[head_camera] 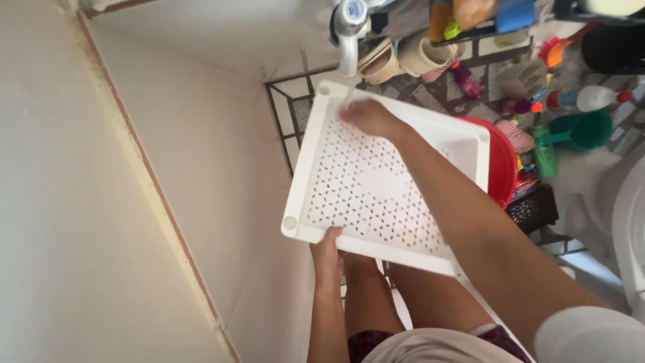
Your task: Scrubbing and rinsing plastic storage organizers in a bathroom.
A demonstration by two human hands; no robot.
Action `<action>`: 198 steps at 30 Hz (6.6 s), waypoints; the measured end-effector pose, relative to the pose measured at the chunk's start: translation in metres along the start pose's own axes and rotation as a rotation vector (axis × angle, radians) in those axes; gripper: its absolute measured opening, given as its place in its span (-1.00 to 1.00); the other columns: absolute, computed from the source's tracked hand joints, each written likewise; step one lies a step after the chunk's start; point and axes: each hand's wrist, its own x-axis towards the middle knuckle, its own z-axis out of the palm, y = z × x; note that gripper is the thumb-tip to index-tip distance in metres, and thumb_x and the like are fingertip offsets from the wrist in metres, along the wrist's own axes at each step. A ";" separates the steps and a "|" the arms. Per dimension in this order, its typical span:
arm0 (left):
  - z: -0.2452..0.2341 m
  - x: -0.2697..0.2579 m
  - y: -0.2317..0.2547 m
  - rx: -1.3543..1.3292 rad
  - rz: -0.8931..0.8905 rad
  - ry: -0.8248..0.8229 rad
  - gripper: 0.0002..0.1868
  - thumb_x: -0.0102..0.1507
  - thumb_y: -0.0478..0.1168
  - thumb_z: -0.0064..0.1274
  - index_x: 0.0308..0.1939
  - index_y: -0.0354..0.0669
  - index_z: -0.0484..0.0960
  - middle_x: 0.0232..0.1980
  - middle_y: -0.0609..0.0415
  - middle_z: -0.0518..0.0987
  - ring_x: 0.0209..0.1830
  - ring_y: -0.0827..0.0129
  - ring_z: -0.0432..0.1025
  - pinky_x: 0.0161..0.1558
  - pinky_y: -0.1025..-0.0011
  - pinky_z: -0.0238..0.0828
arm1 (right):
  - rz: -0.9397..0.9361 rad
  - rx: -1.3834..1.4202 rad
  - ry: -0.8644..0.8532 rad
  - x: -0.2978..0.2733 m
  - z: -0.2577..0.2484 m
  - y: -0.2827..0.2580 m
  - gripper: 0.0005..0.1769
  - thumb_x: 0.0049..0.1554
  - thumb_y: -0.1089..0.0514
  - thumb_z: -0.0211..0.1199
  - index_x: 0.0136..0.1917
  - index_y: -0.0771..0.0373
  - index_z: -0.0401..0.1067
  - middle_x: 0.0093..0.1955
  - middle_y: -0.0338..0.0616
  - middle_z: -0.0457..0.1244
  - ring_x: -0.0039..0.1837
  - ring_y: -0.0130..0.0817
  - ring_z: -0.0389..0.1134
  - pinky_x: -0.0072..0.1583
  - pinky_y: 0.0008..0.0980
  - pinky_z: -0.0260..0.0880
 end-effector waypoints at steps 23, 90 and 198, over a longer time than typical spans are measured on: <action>-0.021 0.070 -0.064 -0.146 0.210 -0.127 -0.19 0.08 -0.48 0.02 0.44 -0.32 0.20 0.35 -0.05 0.43 0.34 0.18 0.34 0.35 0.27 0.24 | 0.006 -0.183 0.150 -0.036 -0.003 -0.062 -0.72 0.26 0.07 0.14 0.09 0.25 0.55 -0.04 0.10 0.42 -0.01 -0.04 0.49 0.12 -0.16 0.45; -0.002 0.119 -0.193 -0.304 -0.578 -0.469 -0.33 0.33 0.26 -0.10 0.03 -0.35 0.56 -0.09 -0.16 0.70 -0.12 0.12 0.63 -0.11 0.27 0.63 | -0.360 -0.299 0.294 -0.060 -0.065 -0.045 -0.11 -0.02 0.16 0.38 0.57 0.06 0.22 0.27 0.17 0.32 0.20 0.09 0.39 0.22 -0.11 0.40; 0.065 0.165 0.144 0.492 0.812 -0.239 -0.37 0.25 0.07 0.27 0.19 -0.35 0.51 0.07 -0.11 0.68 0.03 0.23 0.56 0.07 0.32 0.49 | 0.125 0.594 0.580 -0.095 -0.110 0.192 -0.48 0.31 -0.01 0.25 0.40 0.37 0.35 0.24 -0.09 0.35 0.21 -0.35 0.38 0.23 -0.32 0.39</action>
